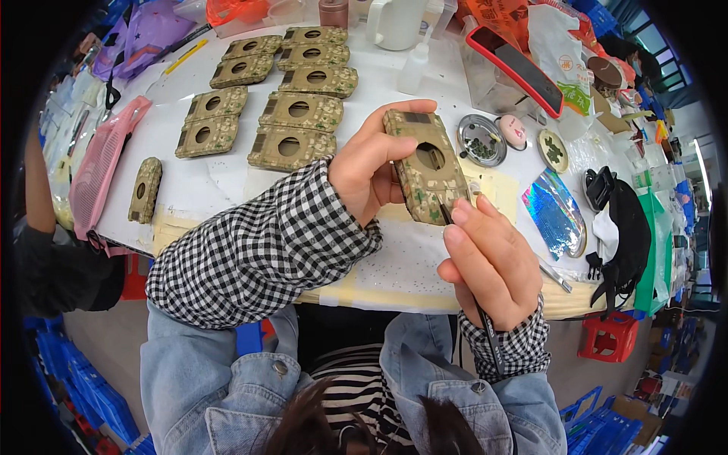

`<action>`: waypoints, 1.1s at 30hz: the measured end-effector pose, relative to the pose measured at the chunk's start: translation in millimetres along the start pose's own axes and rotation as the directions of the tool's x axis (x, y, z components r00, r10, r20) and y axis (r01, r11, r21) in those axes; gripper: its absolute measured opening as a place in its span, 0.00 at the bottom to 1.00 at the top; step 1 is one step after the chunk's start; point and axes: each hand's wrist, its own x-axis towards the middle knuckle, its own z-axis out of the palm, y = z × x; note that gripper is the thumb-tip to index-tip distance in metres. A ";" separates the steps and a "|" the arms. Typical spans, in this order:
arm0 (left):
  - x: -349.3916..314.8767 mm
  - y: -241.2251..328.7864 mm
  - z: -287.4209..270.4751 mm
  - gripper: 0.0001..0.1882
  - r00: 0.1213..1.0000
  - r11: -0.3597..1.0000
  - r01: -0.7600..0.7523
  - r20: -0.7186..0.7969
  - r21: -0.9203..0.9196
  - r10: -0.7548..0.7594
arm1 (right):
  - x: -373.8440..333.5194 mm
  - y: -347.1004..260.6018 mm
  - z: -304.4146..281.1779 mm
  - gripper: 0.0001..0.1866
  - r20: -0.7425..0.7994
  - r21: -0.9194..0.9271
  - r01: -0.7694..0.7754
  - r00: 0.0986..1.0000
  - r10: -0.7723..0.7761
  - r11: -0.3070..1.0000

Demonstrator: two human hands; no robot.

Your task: Detailing and painting small camouflage-patterned toy tank hulls at a factory workbench.

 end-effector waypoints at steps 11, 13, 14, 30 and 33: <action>-1.1 1.0 0.5 0.29 1.000 1.000 -0.012 0.021 0.024 0.012 | -0.4 -1.2 1.1 0.14 0.000 -0.019 0.013 1.000 -0.013 1.000; -1.4 1.3 1.0 0.29 1.000 1.000 -0.011 0.025 0.026 0.010 | -0.2 -1.5 0.6 0.14 0.002 -0.029 0.015 1.000 -0.015 0.999; -1.7 1.3 1.2 0.29 1.000 0.999 -0.010 0.022 0.030 0.009 | -0.5 -1.3 0.9 0.14 0.003 -0.033 0.017 1.000 -0.017 0.999; -2.8 1.7 2.2 0.28 1.000 0.997 -0.002 -0.002 0.071 0.002 | -1.4 0.6 2.5 0.14 -0.002 -0.031 0.032 0.999 -0.032 0.999; -2.1 1.1 3.4 0.28 1.000 0.999 -0.013 0.016 0.039 0.012 | -3.1 -1.1 -2.7 0.15 -0.134 0.135 -0.048 0.989 0.066 0.990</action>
